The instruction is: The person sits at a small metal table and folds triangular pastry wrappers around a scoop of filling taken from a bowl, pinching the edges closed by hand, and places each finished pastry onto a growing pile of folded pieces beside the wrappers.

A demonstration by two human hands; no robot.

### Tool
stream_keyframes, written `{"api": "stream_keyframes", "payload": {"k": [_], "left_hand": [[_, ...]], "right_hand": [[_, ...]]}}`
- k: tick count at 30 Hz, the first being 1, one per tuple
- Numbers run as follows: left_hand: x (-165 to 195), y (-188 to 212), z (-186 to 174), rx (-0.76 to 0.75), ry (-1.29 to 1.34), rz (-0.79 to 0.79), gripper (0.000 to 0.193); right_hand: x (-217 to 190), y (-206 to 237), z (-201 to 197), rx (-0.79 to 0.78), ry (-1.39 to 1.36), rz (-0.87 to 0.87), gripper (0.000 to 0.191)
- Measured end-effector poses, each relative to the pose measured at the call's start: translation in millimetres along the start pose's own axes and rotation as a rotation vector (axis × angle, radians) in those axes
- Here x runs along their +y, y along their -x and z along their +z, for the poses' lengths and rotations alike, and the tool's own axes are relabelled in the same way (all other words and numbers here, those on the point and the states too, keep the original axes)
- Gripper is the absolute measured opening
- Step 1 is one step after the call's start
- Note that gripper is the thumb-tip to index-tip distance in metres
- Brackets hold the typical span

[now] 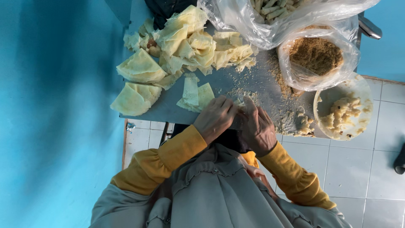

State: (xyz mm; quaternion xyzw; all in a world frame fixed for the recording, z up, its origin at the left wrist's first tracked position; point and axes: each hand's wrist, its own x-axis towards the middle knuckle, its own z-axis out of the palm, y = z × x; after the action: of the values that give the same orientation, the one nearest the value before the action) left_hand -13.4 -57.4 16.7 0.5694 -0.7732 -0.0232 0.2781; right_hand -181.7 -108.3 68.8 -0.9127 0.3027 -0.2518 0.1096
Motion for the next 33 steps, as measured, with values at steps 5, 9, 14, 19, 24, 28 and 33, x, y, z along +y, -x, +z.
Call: {"api": "stream_keyframes", "payload": {"k": [5,9,14,19,24,28,33], "left_hand": [[-4.1,-19.7,0.2,-0.128,0.006,-0.059,0.013],[7.4,-11.8,-9.1,-0.003,-0.094,-0.004,0.015],[20.9,-0.2,-25.8,-0.009,-0.157,0.016,0.026],[33.3,2.0,-36.3,-0.082,-0.43,0.011,0.042],[27.9,-9.1,-22.7,-0.301,-0.535,-0.053,0.034],[16.9,-19.1,-9.3,0.035,-0.394,-0.229,0.062],[-5.4,29.6,-39.0,0.3,0.016,-0.382,0.047]], "right_hand": [[18.9,-23.5,-11.4,-0.265,-0.475,0.384,0.062],[8.0,-16.0,-9.6,-0.09,-0.269,0.145,0.055],[6.4,1.4,-1.0,-0.043,-0.077,0.024,0.054],[2.4,8.3,2.5,0.026,0.076,-0.065,0.052],[-6.7,-2.2,-2.8,-0.154,0.348,-0.077,0.065],[26.2,-13.1,-4.2,-0.178,0.216,-0.112,0.075],[56.7,-22.8,18.6,-0.333,-0.21,0.088,0.07]]}}
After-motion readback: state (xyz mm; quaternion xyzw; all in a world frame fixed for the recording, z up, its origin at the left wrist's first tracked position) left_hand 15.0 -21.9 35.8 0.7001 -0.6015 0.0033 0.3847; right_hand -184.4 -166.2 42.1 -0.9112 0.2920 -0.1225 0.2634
